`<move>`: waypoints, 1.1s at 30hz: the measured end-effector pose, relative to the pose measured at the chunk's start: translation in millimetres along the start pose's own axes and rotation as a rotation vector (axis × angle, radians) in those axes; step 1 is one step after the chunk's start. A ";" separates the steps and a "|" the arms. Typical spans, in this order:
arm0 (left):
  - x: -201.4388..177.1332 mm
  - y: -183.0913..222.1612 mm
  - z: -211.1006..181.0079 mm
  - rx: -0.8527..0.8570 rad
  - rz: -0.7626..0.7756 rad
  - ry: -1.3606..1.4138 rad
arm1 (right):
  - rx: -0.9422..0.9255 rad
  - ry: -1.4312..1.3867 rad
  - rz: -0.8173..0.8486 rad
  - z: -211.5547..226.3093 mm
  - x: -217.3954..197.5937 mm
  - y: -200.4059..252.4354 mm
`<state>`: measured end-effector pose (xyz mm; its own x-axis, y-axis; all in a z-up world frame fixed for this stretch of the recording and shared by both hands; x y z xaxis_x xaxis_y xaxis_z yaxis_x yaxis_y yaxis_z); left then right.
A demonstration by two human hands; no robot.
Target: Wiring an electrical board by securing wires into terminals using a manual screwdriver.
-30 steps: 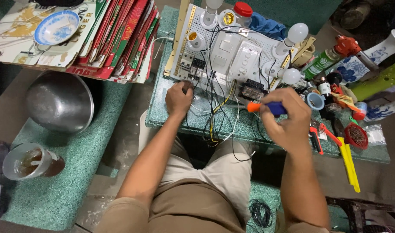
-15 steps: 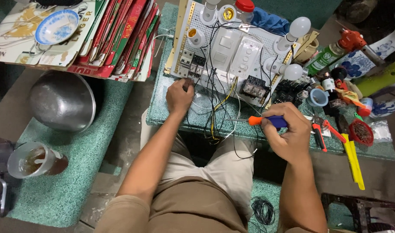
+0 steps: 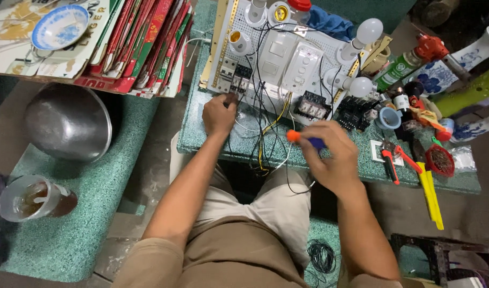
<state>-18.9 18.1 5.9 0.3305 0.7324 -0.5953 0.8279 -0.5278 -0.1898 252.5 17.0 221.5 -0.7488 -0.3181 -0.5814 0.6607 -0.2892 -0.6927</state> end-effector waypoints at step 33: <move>-36.9 16.4 -24.5 0.021 0.082 0.095 | -0.266 0.645 0.663 -15.4 156.0 -86.8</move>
<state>-6.5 -7.1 43.9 0.4393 0.7234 -0.5327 0.7869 -0.5959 -0.1603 77.6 6.4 184.3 -0.1642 0.2376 -0.9574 0.9860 0.0108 -0.1664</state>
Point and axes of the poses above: each hand's wrist, its own y-axis away from the middle knuckle, its own x-axis out of the palm, z = x × y, the point moved 2 cm from there along -y, towards the middle knuckle, and after that the axes turned 6 degrees about -y, right-handed, at the moved point
